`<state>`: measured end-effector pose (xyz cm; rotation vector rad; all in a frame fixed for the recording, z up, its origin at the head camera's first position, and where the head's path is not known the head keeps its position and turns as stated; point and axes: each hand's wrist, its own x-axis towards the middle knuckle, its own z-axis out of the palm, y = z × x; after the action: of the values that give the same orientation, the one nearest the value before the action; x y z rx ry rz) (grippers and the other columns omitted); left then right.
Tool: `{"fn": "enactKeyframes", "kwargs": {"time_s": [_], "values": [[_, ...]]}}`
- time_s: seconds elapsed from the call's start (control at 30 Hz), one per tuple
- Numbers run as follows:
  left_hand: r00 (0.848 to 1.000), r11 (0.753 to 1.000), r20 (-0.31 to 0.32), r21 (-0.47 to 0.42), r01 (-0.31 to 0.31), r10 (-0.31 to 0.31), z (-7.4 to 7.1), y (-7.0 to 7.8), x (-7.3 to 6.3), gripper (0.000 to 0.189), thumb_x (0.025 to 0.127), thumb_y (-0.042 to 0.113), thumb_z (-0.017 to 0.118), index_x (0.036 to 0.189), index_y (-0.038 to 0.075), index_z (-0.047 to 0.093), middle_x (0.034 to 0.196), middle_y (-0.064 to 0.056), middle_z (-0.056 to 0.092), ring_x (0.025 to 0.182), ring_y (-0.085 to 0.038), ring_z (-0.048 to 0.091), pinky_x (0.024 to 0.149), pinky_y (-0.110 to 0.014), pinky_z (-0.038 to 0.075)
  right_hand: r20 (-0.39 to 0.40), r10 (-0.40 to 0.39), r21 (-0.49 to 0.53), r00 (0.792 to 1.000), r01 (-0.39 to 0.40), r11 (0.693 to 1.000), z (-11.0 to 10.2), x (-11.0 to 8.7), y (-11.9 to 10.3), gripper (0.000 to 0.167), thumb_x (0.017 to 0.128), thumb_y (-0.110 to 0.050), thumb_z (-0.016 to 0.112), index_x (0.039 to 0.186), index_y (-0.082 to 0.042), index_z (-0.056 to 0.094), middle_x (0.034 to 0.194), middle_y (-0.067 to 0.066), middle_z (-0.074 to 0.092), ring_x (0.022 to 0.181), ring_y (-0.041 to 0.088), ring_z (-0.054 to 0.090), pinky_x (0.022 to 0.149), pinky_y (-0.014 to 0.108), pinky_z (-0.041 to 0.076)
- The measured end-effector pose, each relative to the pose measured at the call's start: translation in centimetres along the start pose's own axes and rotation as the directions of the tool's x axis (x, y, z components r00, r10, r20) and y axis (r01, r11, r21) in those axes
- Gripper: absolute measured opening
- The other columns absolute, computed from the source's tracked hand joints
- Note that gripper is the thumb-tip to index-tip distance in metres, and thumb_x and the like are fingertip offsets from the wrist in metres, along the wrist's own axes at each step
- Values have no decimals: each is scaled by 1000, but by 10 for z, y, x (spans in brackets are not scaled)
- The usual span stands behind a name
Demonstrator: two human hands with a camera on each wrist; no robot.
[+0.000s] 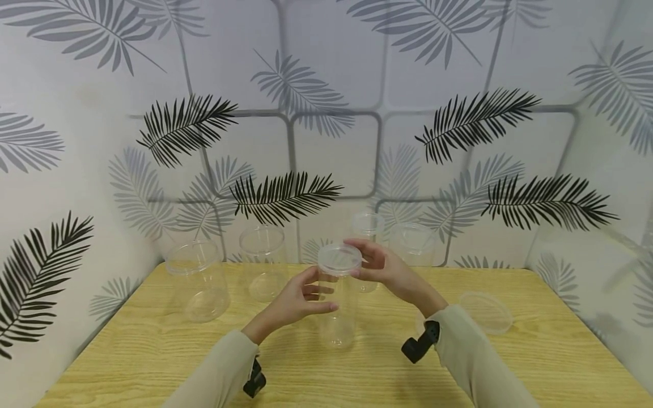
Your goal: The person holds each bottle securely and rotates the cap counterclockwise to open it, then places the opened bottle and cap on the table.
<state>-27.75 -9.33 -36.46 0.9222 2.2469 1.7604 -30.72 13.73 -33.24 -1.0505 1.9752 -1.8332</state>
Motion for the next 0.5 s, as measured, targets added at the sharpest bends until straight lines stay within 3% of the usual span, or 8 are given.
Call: {"fn": "enactKeyframes", "kwargs": {"time_s": [0.1,0.2,0.3,0.5], "values": [[1000,1000,-11,-2,2,-2,0,0,0,61,78,5,70,131,7,40,127,-19,50,114,-38,52,97,-56,40,-49,-7,-25,999,6,1000,4,-3,-1,67,85,-18,65,141,-9,30,141,10,37,132,29,35,99,37,43],[1000,1000,-26,8,2,-2,0,0,-1,62,79,5,70,132,8,39,127,-19,50,114,-37,52,97,-56,39,-150,-25,-106,988,9,994,12,-6,-1,66,84,-18,67,139,-10,32,143,9,36,134,33,29,104,47,36],[999,1000,-41,23,-2,3,-1,1,-1,61,79,6,70,132,9,40,127,-18,50,115,-38,52,97,-55,40,-257,-48,-182,965,0,983,21,-8,-1,66,82,-18,69,138,-12,35,142,9,37,133,36,30,104,54,33],[998,999,-59,31,-10,12,0,2,-1,56,79,7,70,128,9,43,127,-18,50,114,-40,51,97,-55,40,-388,-78,-265,918,-30,964,33,-6,-2,64,79,-18,72,134,-11,40,140,10,40,130,35,35,99,51,40]]}}
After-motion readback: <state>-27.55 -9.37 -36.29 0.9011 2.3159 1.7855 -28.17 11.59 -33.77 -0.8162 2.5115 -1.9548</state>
